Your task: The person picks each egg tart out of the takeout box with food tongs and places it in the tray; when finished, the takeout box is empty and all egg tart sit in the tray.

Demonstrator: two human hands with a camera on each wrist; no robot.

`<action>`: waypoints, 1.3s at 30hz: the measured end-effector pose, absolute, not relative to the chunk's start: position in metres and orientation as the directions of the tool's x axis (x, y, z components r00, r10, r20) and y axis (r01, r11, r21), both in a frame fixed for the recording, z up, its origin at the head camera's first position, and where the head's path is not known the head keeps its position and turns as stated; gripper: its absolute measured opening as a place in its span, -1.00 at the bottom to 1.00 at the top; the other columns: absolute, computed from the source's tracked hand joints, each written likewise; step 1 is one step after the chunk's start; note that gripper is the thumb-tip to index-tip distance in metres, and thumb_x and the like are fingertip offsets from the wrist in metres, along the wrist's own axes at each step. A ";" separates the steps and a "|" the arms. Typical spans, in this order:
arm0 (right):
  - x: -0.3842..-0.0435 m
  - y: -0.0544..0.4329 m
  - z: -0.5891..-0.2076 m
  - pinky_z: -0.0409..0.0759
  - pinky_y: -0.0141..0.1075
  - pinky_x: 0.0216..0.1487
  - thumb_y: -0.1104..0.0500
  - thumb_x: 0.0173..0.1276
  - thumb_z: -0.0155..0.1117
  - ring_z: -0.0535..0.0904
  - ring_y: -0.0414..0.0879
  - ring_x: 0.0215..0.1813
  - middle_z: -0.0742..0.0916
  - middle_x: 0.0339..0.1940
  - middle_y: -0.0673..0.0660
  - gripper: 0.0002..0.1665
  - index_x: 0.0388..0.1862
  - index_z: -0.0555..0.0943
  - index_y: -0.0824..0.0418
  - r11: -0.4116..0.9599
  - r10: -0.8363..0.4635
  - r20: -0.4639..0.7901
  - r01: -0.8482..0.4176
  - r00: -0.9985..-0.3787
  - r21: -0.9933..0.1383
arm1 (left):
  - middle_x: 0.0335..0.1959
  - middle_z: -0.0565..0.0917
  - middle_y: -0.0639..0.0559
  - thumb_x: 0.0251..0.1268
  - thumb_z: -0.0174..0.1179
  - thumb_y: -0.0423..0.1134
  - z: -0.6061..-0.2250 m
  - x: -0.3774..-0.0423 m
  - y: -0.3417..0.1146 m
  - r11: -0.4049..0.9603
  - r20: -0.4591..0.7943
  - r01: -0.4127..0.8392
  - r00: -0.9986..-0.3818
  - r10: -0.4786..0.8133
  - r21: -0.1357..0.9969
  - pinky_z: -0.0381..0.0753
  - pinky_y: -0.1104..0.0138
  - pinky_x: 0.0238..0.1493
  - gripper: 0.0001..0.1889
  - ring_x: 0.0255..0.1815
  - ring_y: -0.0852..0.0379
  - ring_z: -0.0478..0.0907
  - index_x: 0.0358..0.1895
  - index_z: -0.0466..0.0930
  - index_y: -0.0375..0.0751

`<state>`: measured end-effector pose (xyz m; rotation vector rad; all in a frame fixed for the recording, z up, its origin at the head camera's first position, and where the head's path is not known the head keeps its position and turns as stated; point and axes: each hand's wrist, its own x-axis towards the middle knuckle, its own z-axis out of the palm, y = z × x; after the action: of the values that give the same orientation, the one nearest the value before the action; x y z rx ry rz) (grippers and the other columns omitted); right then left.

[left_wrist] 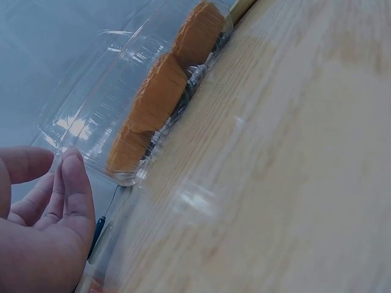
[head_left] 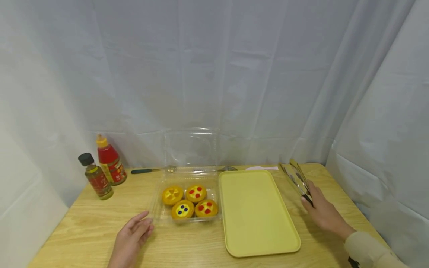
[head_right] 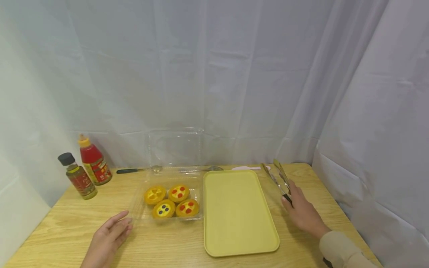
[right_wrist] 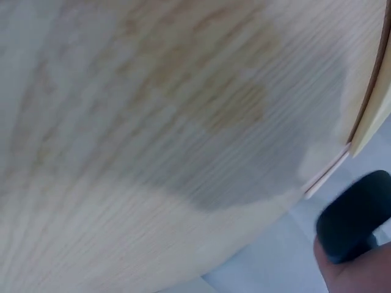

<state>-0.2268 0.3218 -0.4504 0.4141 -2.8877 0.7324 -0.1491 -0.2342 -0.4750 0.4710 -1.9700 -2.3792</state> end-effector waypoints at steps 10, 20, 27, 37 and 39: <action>-0.225 0.307 -0.444 0.60 0.20 -0.31 -0.01 0.64 -0.09 0.58 0.38 -0.03 0.42 0.26 0.47 -0.27 0.56 0.00 0.33 0.881 -0.238 0.297 -0.334 -0.925 -0.335 | -0.10 0.63 0.12 0.53 0.08 -0.27 -0.475 -0.149 -0.235 -0.189 -0.228 -0.191 -0.953 -0.200 0.963 0.64 0.39 0.02 -0.43 -0.08 0.23 0.61 0.48 0.15 -0.34; -0.222 0.288 -0.433 0.63 0.07 -0.40 -0.12 0.58 0.02 0.63 0.20 -0.18 0.47 0.26 0.43 -0.22 0.54 0.10 0.30 0.876 -0.286 0.302 -0.376 -0.909 -0.303 | -0.08 0.62 0.12 0.53 0.08 -0.25 -0.474 -0.148 -0.236 -0.185 -0.235 -0.200 -0.952 -0.195 0.962 0.64 0.39 0.04 -0.43 -0.06 0.23 0.60 0.49 0.14 -0.33; -0.220 0.273 -0.424 0.64 0.18 -0.17 -0.10 0.54 0.11 0.60 0.29 0.03 0.54 0.23 0.39 -0.21 0.54 0.15 0.28 0.852 -0.342 0.340 -0.442 -0.876 -0.281 | -0.07 0.62 0.10 0.54 0.07 -0.25 -0.476 -0.149 -0.236 -0.195 -0.233 -0.196 -0.953 -0.193 0.961 0.63 0.38 0.05 -0.44 -0.05 0.21 0.61 0.48 0.14 -0.32; -0.221 0.252 -0.413 0.56 0.23 0.07 -0.19 0.53 0.06 0.52 0.32 0.21 0.52 0.30 0.40 -0.19 0.53 0.19 0.28 0.850 -0.368 0.292 -0.447 -0.883 -0.278 | -0.06 0.63 0.08 0.54 0.06 -0.27 -0.475 -0.149 -0.235 -0.209 -0.234 -0.193 -0.952 -0.195 0.959 0.62 0.37 0.07 -0.45 -0.04 0.19 0.61 0.48 0.15 -0.31; -0.222 0.247 -0.411 0.57 0.22 0.06 -0.20 0.54 0.04 0.52 0.32 0.20 0.51 0.30 0.40 -0.19 0.54 0.19 0.26 0.848 -0.376 0.282 -0.451 -0.882 -0.279 | -0.06 0.63 0.09 0.54 0.06 -0.26 -0.475 -0.149 -0.236 -0.207 -0.233 -0.192 -0.953 -0.192 0.959 0.62 0.37 0.08 -0.44 -0.03 0.19 0.60 0.49 0.15 -0.31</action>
<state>-0.2215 0.2468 -0.4111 0.6364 -2.8083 0.5020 -0.1487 -0.2355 -0.4748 0.4797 -1.9782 -2.3933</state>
